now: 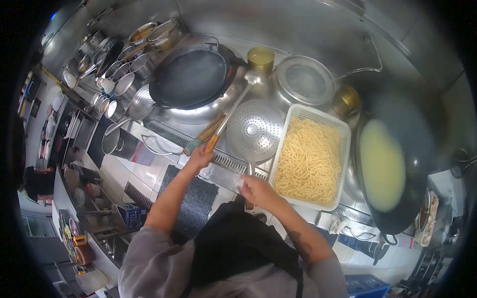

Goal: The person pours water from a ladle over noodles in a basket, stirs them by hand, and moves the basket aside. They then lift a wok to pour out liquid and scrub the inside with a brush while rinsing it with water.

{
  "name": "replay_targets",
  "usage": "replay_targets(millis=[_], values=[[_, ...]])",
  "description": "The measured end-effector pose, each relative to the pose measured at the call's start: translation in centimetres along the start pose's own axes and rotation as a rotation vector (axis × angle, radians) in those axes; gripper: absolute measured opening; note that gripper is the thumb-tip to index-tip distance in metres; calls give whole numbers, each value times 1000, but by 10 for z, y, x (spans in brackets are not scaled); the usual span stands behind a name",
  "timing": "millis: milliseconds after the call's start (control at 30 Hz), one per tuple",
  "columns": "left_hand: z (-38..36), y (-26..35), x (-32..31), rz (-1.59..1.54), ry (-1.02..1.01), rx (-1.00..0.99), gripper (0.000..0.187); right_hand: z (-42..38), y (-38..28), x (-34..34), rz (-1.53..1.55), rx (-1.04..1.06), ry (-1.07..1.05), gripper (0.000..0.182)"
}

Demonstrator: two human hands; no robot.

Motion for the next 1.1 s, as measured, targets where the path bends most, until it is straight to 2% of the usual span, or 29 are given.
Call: replay_targets(millis=[67,167,200,233,267,300,367,400,433,500,533,567,667,700,800,833,900,933,1000,1100], values=[[-2,9,1,121,117,-157,18,21,-7,21,34,-36,85,37],[-38,38,-11,162,191,-351,26,63,14,17,125,61,374,49],[-51,56,-27,21,171,-381,30,77,18,13,167,92,497,54],[-68,76,-49,-118,155,-401,34,92,9,13,140,67,526,52],[-78,87,-68,-258,149,-417,39,99,3,24,235,-10,521,50],[-80,83,-90,-247,79,-506,45,106,-3,35,331,-87,521,48],[-104,121,-104,-7,-40,-642,46,107,-7,44,771,-355,447,45],[-115,132,-110,108,-95,-706,46,106,28,53,551,-329,547,39],[-104,85,-122,80,-167,-573,49,88,21,81,503,-285,646,34],[-104,12,-144,-261,-299,-148,52,58,21,131,295,-313,752,32],[-108,-10,-155,-425,-359,58,54,46,15,149,276,-262,762,30],[-113,-26,-161,-371,-387,248,42,37,9,164,259,-211,778,28],[-110,-60,-202,-590,-410,540,28,14,19,177,416,-420,673,26],[-105,-65,-212,-635,-389,589,37,9,35,177,325,-363,659,32],[-95,-91,-206,-584,-279,634,32,-15,63,188,92,-347,770,30],[-91,-86,-188,-582,-250,577,30,-24,69,192,33,-360,792,29],[-84,-81,-148,-611,-155,534,42,-38,82,196,-17,-435,794,30],[-75,-87,-131,-577,-194,568,49,-42,84,199,-78,-440,800,29],[-61,-89,-100,-486,-190,557,52,-46,87,206,-199,-442,808,28],[-46,-86,-72,-390,-160,496,51,-41,112,217,-277,-569,789,25]])
Point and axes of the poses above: each hand's wrist, its own z-axis towards the middle knuckle, its own x-axis out of the back of the hand, y = z × x, the point moved 7 cm from there along z, towards the middle knuckle, and after that the axes turned 3 degrees about -z, right-handed, at the moved point
